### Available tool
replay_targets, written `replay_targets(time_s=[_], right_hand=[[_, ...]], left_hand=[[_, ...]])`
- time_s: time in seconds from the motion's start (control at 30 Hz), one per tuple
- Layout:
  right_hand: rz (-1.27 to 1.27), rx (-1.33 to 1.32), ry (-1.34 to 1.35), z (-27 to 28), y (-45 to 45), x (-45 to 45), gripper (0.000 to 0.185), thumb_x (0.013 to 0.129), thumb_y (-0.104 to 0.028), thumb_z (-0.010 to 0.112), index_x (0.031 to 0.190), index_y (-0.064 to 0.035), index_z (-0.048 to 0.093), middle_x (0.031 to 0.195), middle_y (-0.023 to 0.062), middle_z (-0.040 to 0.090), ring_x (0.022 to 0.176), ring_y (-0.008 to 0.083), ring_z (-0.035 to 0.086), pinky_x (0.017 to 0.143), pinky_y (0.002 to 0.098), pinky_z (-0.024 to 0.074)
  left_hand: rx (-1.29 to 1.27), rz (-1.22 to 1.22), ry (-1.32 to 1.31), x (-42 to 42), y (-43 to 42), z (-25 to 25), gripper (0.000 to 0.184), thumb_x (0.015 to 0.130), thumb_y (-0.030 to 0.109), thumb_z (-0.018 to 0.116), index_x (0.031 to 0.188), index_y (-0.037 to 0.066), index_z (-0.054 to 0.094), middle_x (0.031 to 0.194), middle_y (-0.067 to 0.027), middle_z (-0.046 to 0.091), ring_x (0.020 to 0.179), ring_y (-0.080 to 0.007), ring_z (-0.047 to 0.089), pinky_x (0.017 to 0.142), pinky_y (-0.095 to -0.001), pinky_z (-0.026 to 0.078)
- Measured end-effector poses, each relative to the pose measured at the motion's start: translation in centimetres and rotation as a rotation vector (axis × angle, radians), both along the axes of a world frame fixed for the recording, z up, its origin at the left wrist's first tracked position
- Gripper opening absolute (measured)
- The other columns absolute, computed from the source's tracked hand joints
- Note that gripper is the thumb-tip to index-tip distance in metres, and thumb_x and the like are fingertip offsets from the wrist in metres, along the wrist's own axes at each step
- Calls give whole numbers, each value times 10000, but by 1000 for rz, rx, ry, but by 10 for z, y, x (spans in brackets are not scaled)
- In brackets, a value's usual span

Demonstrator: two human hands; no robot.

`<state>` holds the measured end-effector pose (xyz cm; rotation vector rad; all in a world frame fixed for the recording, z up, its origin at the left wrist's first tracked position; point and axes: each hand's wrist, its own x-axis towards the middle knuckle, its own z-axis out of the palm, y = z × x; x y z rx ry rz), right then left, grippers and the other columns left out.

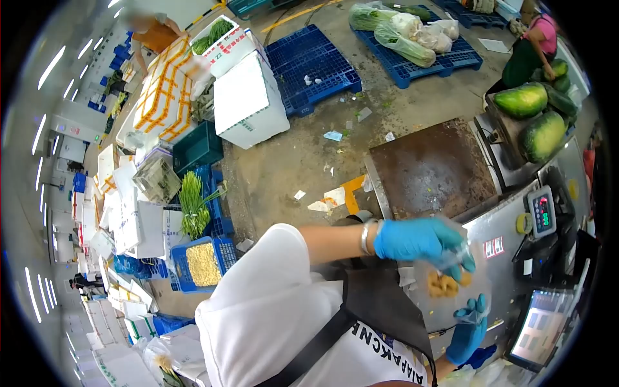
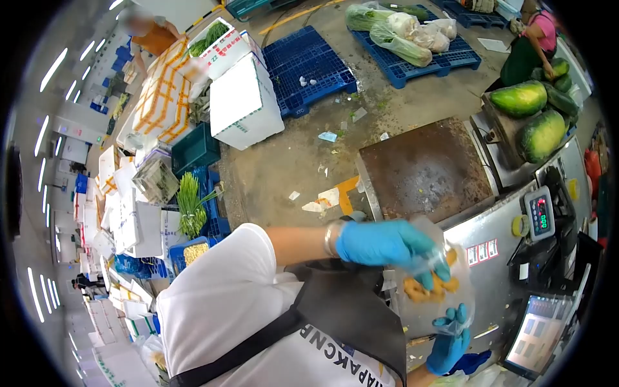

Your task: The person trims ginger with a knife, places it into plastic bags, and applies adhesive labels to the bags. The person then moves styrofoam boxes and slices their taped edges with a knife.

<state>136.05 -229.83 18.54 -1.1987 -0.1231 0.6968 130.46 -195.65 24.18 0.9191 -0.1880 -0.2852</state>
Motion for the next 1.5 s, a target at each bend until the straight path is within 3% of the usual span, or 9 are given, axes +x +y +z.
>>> replay_targets(time_s=[0.13,0.43,0.57,0.77,0.87,1.1,1.23,1.37,1.5], right_hand=[[-170,-301,-52,23,-12,-32,480,882,-107,572,1334,28,483,1206,80,586,1012,161,584,837,290,488],[-270,-302,-9,-90,-95,-43,335,904,-219,596,1173,-21,583,1041,-7,596,894,117,554,719,281,455],[-72,-1344,-591,-87,-101,-47,234,863,-239,630,947,-22,610,803,140,605,668,207,547,601,365,437],[-211,-1006,-486,-73,-136,-34,203,858,-202,622,921,-9,641,864,175,635,761,274,573,710,378,452],[-264,-952,-279,-65,-134,-17,226,874,-174,607,1006,-15,700,983,181,673,904,297,605,854,384,472],[-175,-795,-293,-93,-152,-4,228,886,-138,558,1005,13,681,990,147,666,935,255,604,905,379,470],[-147,-401,-62,-133,-195,12,232,892,-117,531,1005,29,671,994,129,662,952,230,603,935,376,469],[-346,-56,235,-108,-167,-9,191,886,-145,601,1043,-37,591,955,12,595,775,98,510,627,251,395],[-138,-295,27,-162,-203,-6,456,899,-160,539,1332,-21,504,1270,57,542,1058,143,518,824,243,410]], left_hand=[[504,-176,-205,18,-100,-46,310,981,149,485,1261,69,591,1168,-91,631,992,-164,572,894,-305,471],[592,-206,-280,37,-272,-205,307,795,24,590,1102,12,575,1046,-68,575,908,-203,532,817,-318,454],[240,-403,-62,46,-281,-204,315,772,119,664,1048,-11,588,876,-74,577,850,-168,503,766,-307,441],[589,-622,40,59,-294,-208,283,775,220,661,942,-1,607,867,-86,620,768,-166,551,646,-348,460],[865,-274,-362,61,-333,-284,316,774,319,692,838,13,642,766,-85,642,671,-152,569,586,-325,453],[979,-280,-310,36,-299,-201,287,782,295,693,736,15,647,701,-94,651,635,-130,576,586,-293,457],[-30,10,474,39,-299,-199,173,852,217,649,788,65,705,669,-18,613,608,-117,568,595,-263,487],[107,-74,256,57,-315,-240,347,871,176,628,1194,51,606,940,-38,608,811,-98,559,693,-221,462],[-1595,-35,1543,66,-343,-253,288,836,107,599,1114,38,630,943,-58,640,821,-156,562,735,-301,460]])
